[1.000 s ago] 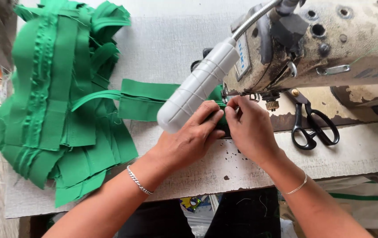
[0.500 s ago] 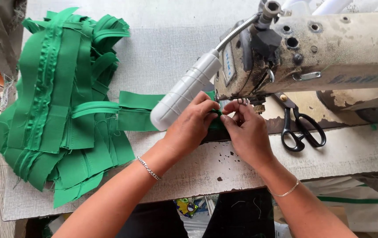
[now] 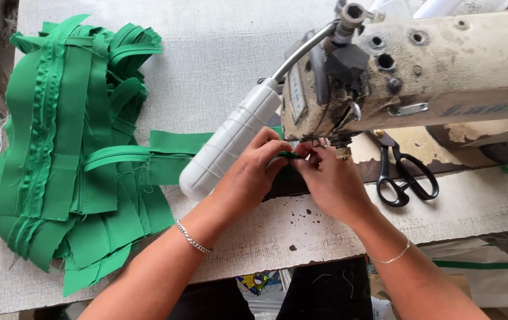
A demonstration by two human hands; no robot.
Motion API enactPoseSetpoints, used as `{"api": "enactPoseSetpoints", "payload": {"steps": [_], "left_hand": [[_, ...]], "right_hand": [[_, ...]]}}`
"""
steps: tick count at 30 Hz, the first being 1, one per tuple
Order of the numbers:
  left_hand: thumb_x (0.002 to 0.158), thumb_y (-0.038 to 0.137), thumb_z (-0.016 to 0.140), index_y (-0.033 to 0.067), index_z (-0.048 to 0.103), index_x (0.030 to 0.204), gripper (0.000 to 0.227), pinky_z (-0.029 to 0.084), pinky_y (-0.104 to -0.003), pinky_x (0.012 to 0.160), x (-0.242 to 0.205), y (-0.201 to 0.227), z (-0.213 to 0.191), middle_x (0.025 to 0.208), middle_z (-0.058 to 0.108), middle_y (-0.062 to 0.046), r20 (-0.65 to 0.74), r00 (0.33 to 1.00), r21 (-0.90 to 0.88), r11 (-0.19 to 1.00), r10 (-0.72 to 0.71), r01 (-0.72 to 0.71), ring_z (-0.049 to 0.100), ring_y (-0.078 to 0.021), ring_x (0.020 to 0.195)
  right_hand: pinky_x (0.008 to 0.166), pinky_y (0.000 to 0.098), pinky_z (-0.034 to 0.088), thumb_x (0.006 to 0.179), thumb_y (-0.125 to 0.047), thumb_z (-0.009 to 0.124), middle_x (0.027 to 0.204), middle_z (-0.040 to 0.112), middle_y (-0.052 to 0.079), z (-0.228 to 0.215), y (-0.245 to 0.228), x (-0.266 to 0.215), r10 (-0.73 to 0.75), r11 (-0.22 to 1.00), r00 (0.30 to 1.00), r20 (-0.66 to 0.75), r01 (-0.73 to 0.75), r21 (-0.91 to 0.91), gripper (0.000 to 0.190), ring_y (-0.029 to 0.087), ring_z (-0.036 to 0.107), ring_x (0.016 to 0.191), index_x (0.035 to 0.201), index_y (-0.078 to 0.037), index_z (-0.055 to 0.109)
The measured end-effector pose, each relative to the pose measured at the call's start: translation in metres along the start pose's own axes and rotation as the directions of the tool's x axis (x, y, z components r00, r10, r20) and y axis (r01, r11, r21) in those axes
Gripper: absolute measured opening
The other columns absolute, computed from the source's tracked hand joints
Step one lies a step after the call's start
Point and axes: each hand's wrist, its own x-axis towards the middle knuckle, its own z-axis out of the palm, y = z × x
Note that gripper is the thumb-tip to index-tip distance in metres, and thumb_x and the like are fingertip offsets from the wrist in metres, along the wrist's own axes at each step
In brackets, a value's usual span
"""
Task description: Sewing green zippers onto strips of green fabric using an industrial sewing machine and trimming with scissors.
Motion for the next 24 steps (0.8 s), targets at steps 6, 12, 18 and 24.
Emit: {"api": "enactPoseSetpoints", "payload": {"steps": [6,12,18,24], "left_hand": [[0.102,0.01,0.059,0.0128,0.057,0.108,0.008,0.057,-0.046,0.086,0.002,-0.01,0.007,0.104,0.05,-0.007,0.04,0.999,-0.231,0.973,-0.017,0.026,0.069,-0.0338,0.096],[0.102,0.006,0.058,0.0103,0.059,0.108,0.007,0.053,-0.045,0.089,0.002,-0.008,0.008,0.103,0.048,-0.009,0.027,0.999,-0.207,0.978,-0.02,0.025,0.064,-0.0311,0.094],[0.104,0.011,0.058,0.0147,0.061,0.108,0.006,0.053,-0.041,0.091,0.001,-0.015,0.013,0.104,0.048,-0.005,0.021,0.998,-0.25,0.966,-0.058,0.062,0.06,-0.0226,0.096],[0.105,0.011,0.056,0.012,0.058,0.111,0.007,0.05,-0.043,0.1,0.003,-0.007,0.005,0.102,0.051,-0.008,0.007,1.0,-0.248,0.969,-0.025,0.026,0.063,-0.0249,0.103]], "right_hand": [[0.075,0.0423,0.059,0.095,-0.013,0.069,0.081,0.075,0.016,0.002,0.007,-0.003,-0.109,0.985,0.993,-0.046,0.114,0.126,0.017,0.028,0.074,0.076,0.11,-0.006,0.074],[0.059,0.0331,0.058,0.099,-0.011,0.069,0.072,0.071,0.014,0.008,0.027,0.005,-0.357,0.931,0.921,-0.155,0.365,0.026,0.02,0.021,0.069,0.058,0.118,-0.007,0.072],[0.056,0.03,0.06,0.101,-0.009,0.064,0.067,0.069,0.017,0.005,0.028,0.009,-0.447,0.894,0.892,-0.073,0.449,0.014,0.02,0.015,0.056,0.039,0.119,-0.012,0.071],[0.062,0.0389,0.06,0.101,-0.006,0.065,0.089,0.075,0.026,0.003,0.025,0.007,-0.381,0.92,0.918,-0.108,0.388,0.053,0.019,0.029,0.074,0.064,0.118,0.002,0.069]]}}
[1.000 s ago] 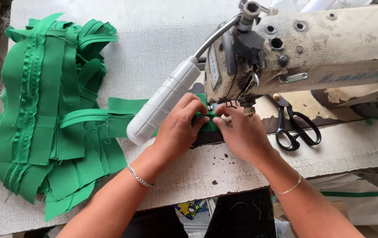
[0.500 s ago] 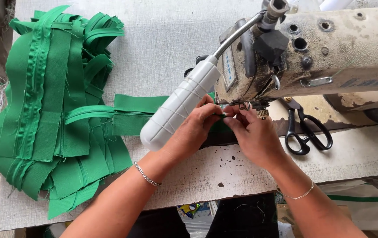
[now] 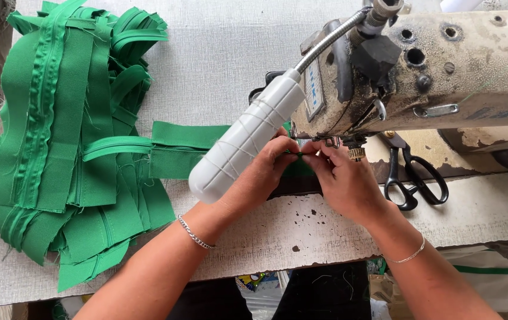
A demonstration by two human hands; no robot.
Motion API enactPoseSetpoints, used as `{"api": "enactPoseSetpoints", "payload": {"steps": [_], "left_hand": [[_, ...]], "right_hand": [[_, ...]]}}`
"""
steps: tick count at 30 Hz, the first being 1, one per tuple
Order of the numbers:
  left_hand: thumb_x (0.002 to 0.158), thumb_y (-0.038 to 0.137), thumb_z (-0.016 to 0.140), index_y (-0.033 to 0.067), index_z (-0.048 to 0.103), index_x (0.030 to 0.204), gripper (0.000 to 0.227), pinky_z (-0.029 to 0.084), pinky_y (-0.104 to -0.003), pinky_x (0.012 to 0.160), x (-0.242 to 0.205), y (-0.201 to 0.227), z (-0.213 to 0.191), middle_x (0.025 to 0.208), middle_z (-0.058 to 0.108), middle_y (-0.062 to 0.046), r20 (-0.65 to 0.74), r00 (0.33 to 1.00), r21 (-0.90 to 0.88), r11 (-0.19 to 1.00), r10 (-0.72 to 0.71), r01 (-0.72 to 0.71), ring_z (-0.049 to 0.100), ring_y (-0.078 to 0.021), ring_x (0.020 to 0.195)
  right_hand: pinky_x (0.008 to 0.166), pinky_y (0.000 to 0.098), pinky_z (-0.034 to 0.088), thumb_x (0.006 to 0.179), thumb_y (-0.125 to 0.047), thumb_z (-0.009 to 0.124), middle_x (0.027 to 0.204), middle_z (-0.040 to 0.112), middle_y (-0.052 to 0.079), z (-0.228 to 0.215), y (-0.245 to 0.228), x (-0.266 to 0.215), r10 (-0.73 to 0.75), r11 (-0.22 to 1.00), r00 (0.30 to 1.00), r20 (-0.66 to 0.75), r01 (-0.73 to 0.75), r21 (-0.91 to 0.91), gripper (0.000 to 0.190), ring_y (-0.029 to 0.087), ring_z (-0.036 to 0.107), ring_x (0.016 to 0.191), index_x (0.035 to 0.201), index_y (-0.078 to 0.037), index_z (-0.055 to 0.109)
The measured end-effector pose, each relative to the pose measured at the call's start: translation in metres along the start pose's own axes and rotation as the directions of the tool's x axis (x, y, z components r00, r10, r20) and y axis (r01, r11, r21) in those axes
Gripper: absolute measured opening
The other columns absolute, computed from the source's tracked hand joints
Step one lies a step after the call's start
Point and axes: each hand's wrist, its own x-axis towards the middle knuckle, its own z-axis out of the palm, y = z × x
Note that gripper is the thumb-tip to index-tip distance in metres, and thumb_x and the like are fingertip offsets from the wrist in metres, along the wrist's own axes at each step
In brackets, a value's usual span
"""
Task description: Sewing green zippers onto strips of green fabric using an industrial sewing machine and trimming with scissors.
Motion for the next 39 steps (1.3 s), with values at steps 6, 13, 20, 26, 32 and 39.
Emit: {"api": "enactPoseSetpoints", "payload": {"steps": [6,13,20,26,32,39], "left_hand": [[0.107,0.015,0.056,0.0161,0.06,0.116,0.011,0.048,-0.042,0.105,-0.003,-0.002,-0.001,0.103,0.059,-0.006,-0.001,0.999,-0.032,0.998,-0.052,0.052,0.064,-0.0188,0.107],[0.107,0.009,0.053,0.0137,0.059,0.115,0.01,0.047,-0.041,0.106,-0.005,0.004,0.0,0.101,0.055,-0.006,-0.025,1.0,-0.123,0.992,-0.011,0.008,0.058,-0.0146,0.105],[0.104,0.006,0.058,0.0152,0.063,0.105,0.011,0.05,-0.035,0.096,-0.007,0.007,-0.004,0.088,0.059,0.001,-0.063,0.998,0.029,1.0,0.006,-0.004,0.061,-0.01,0.09],[0.104,0.003,0.058,0.0128,0.061,0.105,0.01,0.049,-0.037,0.095,-0.004,0.002,-0.001,0.089,0.058,-0.003,-0.072,0.997,-0.012,0.999,0.031,-0.032,0.06,-0.0118,0.09],[0.1,0.011,0.066,0.0167,0.064,0.105,0.008,0.051,-0.033,0.093,0.0,0.012,-0.01,0.095,0.06,-0.001,-0.074,0.996,0.068,0.997,0.046,-0.041,0.063,-0.0123,0.093],[0.101,0.007,0.062,0.0089,0.06,0.105,0.005,0.051,-0.044,0.096,0.0,-0.005,0.0,0.099,0.056,-0.01,0.005,1.0,-0.058,0.998,-0.001,0.001,0.063,-0.0235,0.096]], "right_hand": [[0.068,0.0428,0.062,0.102,-0.009,0.064,0.095,0.073,0.03,-0.001,0.006,0.002,0.044,0.999,0.995,0.095,-0.041,-0.035,0.028,0.029,0.074,0.066,0.125,0.005,0.066],[0.074,0.0482,0.061,0.099,-0.005,0.066,0.095,0.074,0.027,-0.001,0.011,-0.001,-0.058,0.998,0.993,0.1,0.056,0.027,0.017,0.036,0.076,0.081,0.111,0.007,0.067],[0.074,0.0371,0.06,0.1,-0.006,0.063,0.078,0.075,0.018,-0.007,0.0,0.004,0.006,0.999,0.991,0.132,-0.012,0.044,0.015,0.023,0.073,0.065,0.112,-0.001,0.071],[0.063,0.031,0.053,0.102,-0.009,0.063,0.059,0.065,0.011,0.005,0.021,0.011,0.266,0.902,0.952,0.152,-0.302,0.308,0.015,0.014,0.056,0.051,0.097,0.002,0.073],[0.072,0.0318,0.051,0.095,-0.015,0.073,0.076,0.071,0.013,0.025,0.007,0.021,0.55,0.722,0.83,0.09,-0.527,0.448,0.016,0.014,0.061,0.069,0.097,0.0,0.078],[0.063,0.031,0.052,0.098,-0.032,0.074,0.076,0.074,0.004,0.027,-0.011,0.004,0.539,0.842,0.835,-0.116,-0.527,0.118,0.017,0.014,0.065,0.067,0.102,-0.016,0.079]]}}
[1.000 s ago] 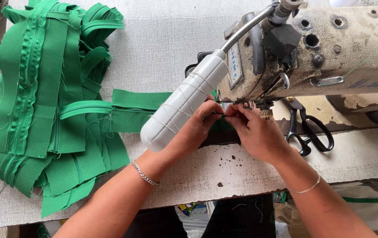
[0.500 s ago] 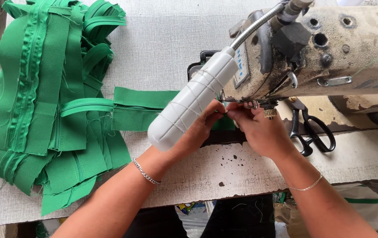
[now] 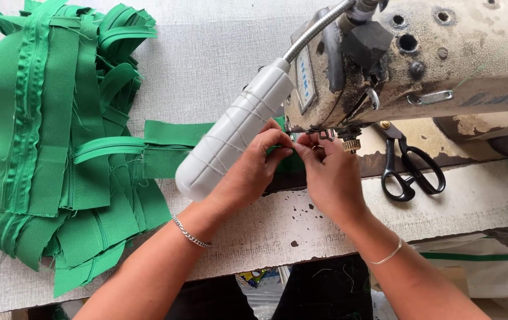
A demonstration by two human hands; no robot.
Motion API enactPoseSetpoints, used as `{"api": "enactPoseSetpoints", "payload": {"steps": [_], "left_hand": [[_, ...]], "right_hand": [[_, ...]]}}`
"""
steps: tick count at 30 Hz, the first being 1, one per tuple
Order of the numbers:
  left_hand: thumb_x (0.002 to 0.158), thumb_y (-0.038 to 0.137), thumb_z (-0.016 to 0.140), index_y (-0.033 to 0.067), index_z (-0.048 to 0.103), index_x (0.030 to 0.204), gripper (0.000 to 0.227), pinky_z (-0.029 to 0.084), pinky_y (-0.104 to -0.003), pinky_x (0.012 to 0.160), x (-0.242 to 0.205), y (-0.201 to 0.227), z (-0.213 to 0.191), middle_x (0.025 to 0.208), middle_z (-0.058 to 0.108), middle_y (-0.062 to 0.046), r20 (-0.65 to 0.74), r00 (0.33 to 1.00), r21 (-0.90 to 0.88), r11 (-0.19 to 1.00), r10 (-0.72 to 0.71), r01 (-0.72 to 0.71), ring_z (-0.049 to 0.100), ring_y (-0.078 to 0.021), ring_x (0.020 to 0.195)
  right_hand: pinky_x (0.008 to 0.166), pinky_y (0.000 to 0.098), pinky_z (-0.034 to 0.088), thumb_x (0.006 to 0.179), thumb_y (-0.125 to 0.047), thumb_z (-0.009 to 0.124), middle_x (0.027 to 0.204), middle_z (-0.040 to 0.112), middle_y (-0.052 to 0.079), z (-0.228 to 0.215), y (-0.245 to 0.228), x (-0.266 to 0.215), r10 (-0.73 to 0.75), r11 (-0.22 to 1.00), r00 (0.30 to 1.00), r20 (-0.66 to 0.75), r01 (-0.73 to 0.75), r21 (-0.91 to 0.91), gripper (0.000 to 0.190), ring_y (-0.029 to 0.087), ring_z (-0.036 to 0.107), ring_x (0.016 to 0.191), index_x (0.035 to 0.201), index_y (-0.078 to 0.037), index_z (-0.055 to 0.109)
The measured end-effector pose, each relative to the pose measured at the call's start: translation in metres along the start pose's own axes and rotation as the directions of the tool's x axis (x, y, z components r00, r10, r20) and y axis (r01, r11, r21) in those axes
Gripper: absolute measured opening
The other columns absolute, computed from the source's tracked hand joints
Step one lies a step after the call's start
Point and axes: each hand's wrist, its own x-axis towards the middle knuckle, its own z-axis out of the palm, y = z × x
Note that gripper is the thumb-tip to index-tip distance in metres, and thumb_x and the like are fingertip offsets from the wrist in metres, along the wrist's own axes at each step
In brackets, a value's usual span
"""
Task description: Sewing green zippers onto strips of green fabric using an industrial sewing machine and trimming with scissors.
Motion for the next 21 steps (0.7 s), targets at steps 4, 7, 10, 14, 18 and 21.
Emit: {"api": "enactPoseSetpoints", "payload": {"steps": [4,7,10,14,18,21], "left_hand": [[0.101,0.005,0.063,0.0064,0.063,0.104,0.004,0.052,-0.043,0.096,0.0,-0.004,0.002,0.099,0.055,-0.01,0.009,0.999,0.006,0.999,-0.043,0.043,0.064,-0.0238,0.097],[0.101,0.006,0.062,0.0057,0.063,0.108,0.006,0.052,-0.044,0.097,-0.001,-0.004,0.003,0.1,0.056,-0.011,0.006,0.998,-0.001,0.998,-0.066,0.066,0.066,-0.0257,0.1],[0.103,0.009,0.062,0.0069,0.063,0.11,0.008,0.052,-0.043,0.097,-0.001,-0.009,0.005,0.1,0.057,-0.01,-0.004,0.996,-0.001,0.996,-0.092,0.092,0.067,-0.025,0.102],[0.103,0.011,0.063,0.009,0.064,0.112,0.009,0.052,-0.041,0.096,-0.002,-0.008,0.008,0.1,0.063,-0.01,-0.032,0.991,0.011,0.991,-0.133,0.134,0.069,-0.0229,0.102],[0.101,0.009,0.063,0.0089,0.064,0.105,0.003,0.053,-0.042,0.091,-0.003,-0.002,0.005,0.098,0.057,-0.009,-0.022,0.991,-0.002,0.991,-0.136,0.136,0.064,-0.0218,0.096],[0.103,0.018,0.063,0.0182,0.06,0.112,0.009,0.055,-0.041,0.087,-0.008,0.007,0.002,0.097,0.058,-0.004,-0.075,0.983,0.109,0.978,-0.169,0.177,0.066,-0.0229,0.089]], "right_hand": [[0.07,0.0441,0.06,0.102,-0.011,0.068,0.09,0.074,0.02,0.006,-0.001,-0.009,-0.372,0.927,0.921,-0.117,0.374,-0.006,0.01,0.036,0.075,0.084,0.107,-0.006,0.075],[0.068,0.043,0.06,0.102,-0.007,0.067,0.093,0.076,0.02,0.005,-0.004,-0.012,-0.444,0.895,0.884,-0.148,0.446,-0.02,0.014,0.035,0.074,0.078,0.114,-0.006,0.074],[0.06,0.0393,0.056,0.099,-0.004,0.067,0.095,0.076,0.019,0.001,-0.005,-0.013,-0.453,0.891,0.884,-0.114,0.453,-0.029,0.024,0.026,0.069,0.065,0.122,-0.008,0.071],[0.048,0.0314,0.047,0.091,0.002,0.07,0.098,0.077,0.019,-0.002,-0.008,-0.02,-0.373,0.927,0.927,-0.032,0.374,0.031,0.038,0.012,0.054,0.049,0.127,-0.008,0.067],[0.043,0.023,0.041,0.089,-0.003,0.071,0.091,0.079,0.012,0.008,0.003,-0.003,-0.034,0.977,0.999,0.005,0.032,0.213,0.023,0.006,0.051,0.046,0.111,-0.006,0.073],[0.027,0.0209,0.033,0.084,-0.001,0.073,0.074,0.075,0.015,0.022,0.013,0.004,0.105,0.811,0.994,-0.036,-0.064,0.581,0.011,0.004,0.041,0.026,0.093,0.003,0.071]]}}
